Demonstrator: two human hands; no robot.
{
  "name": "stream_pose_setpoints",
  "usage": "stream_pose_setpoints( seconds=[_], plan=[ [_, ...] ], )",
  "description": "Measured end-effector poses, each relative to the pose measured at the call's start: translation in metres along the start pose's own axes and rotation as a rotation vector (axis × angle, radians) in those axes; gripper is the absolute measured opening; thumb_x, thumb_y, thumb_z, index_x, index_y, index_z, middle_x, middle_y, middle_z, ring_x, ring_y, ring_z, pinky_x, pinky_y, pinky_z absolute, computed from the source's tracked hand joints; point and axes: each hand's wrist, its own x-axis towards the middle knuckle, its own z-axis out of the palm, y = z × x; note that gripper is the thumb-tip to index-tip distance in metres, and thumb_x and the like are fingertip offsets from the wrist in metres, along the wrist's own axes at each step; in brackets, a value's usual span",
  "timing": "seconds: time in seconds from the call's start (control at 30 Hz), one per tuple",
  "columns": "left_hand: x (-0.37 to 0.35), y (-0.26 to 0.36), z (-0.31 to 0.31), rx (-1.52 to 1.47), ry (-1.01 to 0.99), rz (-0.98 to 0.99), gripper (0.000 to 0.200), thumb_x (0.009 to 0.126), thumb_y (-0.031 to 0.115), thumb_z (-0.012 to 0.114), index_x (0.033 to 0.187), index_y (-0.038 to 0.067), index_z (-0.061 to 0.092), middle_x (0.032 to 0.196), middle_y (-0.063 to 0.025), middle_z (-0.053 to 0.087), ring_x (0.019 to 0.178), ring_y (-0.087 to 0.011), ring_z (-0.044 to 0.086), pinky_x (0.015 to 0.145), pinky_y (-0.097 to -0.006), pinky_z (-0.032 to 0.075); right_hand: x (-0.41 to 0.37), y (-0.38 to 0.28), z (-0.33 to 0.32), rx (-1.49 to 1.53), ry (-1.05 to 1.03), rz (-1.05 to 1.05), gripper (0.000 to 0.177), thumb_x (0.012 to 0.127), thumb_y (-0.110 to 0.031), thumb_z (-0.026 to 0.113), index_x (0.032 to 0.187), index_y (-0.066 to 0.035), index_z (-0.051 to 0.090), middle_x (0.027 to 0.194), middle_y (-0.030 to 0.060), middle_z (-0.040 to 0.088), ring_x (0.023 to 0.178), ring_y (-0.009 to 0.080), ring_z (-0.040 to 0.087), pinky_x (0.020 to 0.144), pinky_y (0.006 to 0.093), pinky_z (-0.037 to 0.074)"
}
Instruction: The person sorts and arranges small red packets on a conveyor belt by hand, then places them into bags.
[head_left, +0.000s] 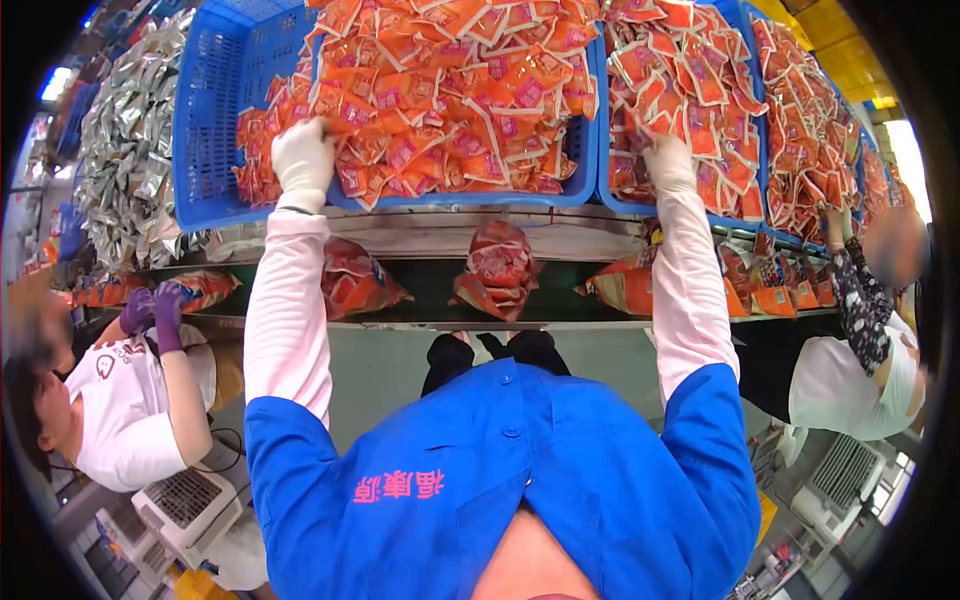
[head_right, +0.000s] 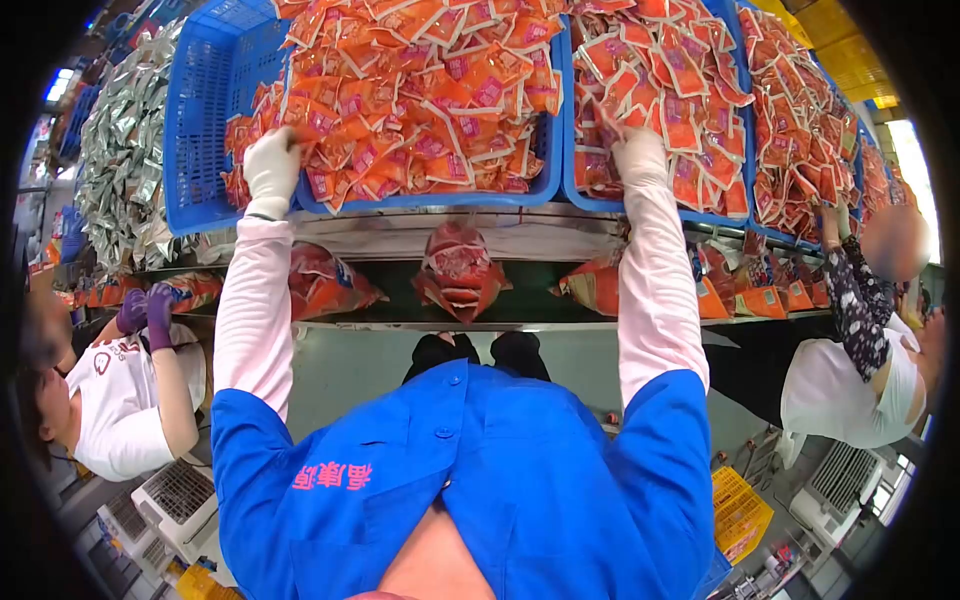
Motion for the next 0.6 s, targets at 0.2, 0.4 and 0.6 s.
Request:
stream_pose_setpoints(
  seconds=[0.2,0.4,0.6],
  plan=[
    [-0.086,0.070,-0.140,-1.144,-0.047,-0.255,0.013,0.089,-0.003,0.067,0.097,0.006,0.073,0.093,-0.0071,0.073,0.075,-0.0153,0.066,0.066,-0.0257,0.052,-0.024,0.006,-0.024,0.794,0.122,0.199,0.021,0.093,-0.018,0.075,0.111,-0.008,0.076,0.088,0.0024,0.075,0.074,0.0138,0.065,0.068,0.0332,0.054],
    [-0.145,0.129,-0.088,-0.769,-0.179,0.378,0.017,0.080,0.007,0.073,0.096,0.012,0.073,0.099,-0.0097,0.073,0.083,-0.0299,0.069,0.073,-0.0355,0.057,-0.113,-0.174,-0.081,1.455,-0.054,-0.048,0.067,0.087,-0.015,0.083,0.141,-0.010,0.044,0.118,0.0079,0.068,0.100,0.0236,0.071,0.085,0.0429,0.064],
    [-0.171,0.101,-0.104,-0.631,-0.172,0.596,0.017,0.085,0.026,0.072,0.088,0.009,0.071,0.079,-0.0053,0.069,0.082,-0.0276,0.067,0.103,-0.0464,0.051,-0.176,-0.282,-0.037,0.490,-0.726,-0.658,0.021,0.093,-0.018,0.064,0.113,-0.011,0.070,0.093,0.0177,0.072,0.087,0.0361,0.070,0.082,0.0432,0.055]
  ],
)
